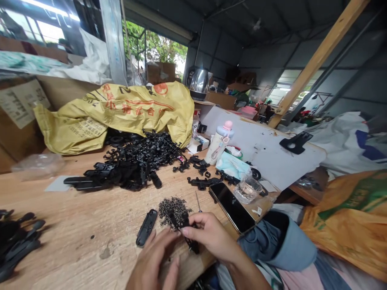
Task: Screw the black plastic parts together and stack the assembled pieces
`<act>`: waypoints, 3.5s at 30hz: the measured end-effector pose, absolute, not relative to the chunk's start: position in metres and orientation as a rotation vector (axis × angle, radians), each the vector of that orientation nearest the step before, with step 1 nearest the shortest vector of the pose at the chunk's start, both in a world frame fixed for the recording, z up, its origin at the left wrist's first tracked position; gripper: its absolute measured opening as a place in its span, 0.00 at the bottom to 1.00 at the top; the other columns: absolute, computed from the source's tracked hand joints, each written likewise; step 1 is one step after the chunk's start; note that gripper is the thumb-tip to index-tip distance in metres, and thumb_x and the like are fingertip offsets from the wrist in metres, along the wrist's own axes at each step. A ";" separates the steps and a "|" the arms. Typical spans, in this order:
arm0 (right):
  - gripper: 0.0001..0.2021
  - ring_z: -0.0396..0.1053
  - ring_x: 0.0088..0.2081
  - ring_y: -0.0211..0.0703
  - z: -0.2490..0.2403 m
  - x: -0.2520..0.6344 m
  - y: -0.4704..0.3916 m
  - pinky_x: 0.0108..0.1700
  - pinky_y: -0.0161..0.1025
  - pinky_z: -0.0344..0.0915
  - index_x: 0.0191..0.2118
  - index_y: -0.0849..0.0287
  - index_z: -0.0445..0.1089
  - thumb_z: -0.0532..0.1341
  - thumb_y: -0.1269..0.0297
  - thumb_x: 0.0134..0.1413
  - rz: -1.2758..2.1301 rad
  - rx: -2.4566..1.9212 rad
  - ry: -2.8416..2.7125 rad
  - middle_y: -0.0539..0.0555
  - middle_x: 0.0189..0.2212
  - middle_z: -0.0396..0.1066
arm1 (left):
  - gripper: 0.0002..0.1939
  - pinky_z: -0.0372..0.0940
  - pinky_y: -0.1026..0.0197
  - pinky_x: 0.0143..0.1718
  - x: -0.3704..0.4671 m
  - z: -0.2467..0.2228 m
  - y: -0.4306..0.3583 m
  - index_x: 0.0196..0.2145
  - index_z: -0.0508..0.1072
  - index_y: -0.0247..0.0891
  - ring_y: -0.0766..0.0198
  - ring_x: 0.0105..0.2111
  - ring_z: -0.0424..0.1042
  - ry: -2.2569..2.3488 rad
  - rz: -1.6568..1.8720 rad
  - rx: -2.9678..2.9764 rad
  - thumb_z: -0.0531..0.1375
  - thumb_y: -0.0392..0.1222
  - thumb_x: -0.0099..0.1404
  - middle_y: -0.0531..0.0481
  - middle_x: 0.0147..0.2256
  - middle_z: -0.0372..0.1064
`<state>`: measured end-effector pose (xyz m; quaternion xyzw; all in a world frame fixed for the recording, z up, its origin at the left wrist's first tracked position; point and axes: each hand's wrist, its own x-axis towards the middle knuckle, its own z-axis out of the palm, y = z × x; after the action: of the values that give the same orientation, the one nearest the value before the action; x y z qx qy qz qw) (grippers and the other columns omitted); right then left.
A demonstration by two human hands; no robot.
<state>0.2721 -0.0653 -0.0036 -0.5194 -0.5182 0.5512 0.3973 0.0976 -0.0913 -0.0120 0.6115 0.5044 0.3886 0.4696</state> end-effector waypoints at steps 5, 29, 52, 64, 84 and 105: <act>0.16 0.45 0.19 0.30 0.006 0.287 -0.056 0.22 0.32 0.40 0.18 0.61 0.61 0.63 0.54 0.39 1.326 -1.464 -1.400 0.43 0.14 0.49 | 0.19 0.53 0.48 0.49 0.071 0.006 -0.050 0.40 0.71 0.38 0.43 0.45 0.64 1.618 0.803 1.841 0.58 0.51 0.53 0.38 0.43 0.68; 0.12 0.52 0.56 0.44 0.070 0.271 -0.028 0.60 0.53 0.40 0.33 0.58 0.70 0.50 0.73 0.59 -0.300 -0.814 -2.676 0.56 0.47 0.65 | 0.04 0.55 0.75 0.13 0.084 0.005 -0.042 0.29 0.71 0.28 0.77 0.14 0.59 0.726 0.623 0.223 0.61 0.32 0.54 0.50 0.21 0.66; 0.17 0.58 0.14 0.27 0.032 0.263 -0.012 0.18 0.27 0.53 0.19 0.66 0.66 0.68 0.56 0.34 1.827 -1.406 -1.315 0.47 0.12 0.63 | 0.14 0.41 0.67 0.19 0.093 -0.009 -0.048 0.21 0.64 0.34 0.75 0.16 0.47 0.809 0.833 0.741 0.64 0.45 0.48 0.60 0.15 0.53; 0.13 0.59 0.14 0.26 0.031 0.279 -0.009 0.16 0.24 0.55 0.24 0.65 0.67 0.68 0.62 0.35 1.782 -1.354 -1.141 0.46 0.15 0.65 | 0.11 0.67 0.60 0.36 0.090 -0.007 -0.042 0.37 0.70 0.26 0.63 0.28 0.71 0.832 0.866 0.065 0.56 0.36 0.58 0.41 0.30 0.71; 0.16 0.56 0.12 0.25 0.013 0.251 -0.033 0.14 0.25 0.51 0.22 0.65 0.65 0.68 0.57 0.33 1.949 -1.327 -1.053 0.46 0.15 0.65 | 0.09 0.65 0.68 0.31 0.099 -0.017 -0.046 0.34 0.72 0.33 0.70 0.28 0.69 0.680 1.008 0.443 0.63 0.33 0.53 0.48 0.31 0.72; 0.18 0.54 0.11 0.25 0.011 0.269 -0.033 0.13 0.26 0.47 0.20 0.64 0.62 0.69 0.57 0.32 1.965 -1.387 -1.017 0.45 0.13 0.61 | 0.11 0.71 0.57 0.39 0.096 -0.013 -0.038 0.40 0.70 0.26 0.57 0.38 0.73 0.711 0.974 0.019 0.56 0.34 0.59 0.33 0.44 0.70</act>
<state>0.2689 -0.0326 0.0113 -0.5126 -0.3760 0.7261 0.2622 0.0957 -0.0381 -0.0131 0.0091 0.3345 0.4582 0.8235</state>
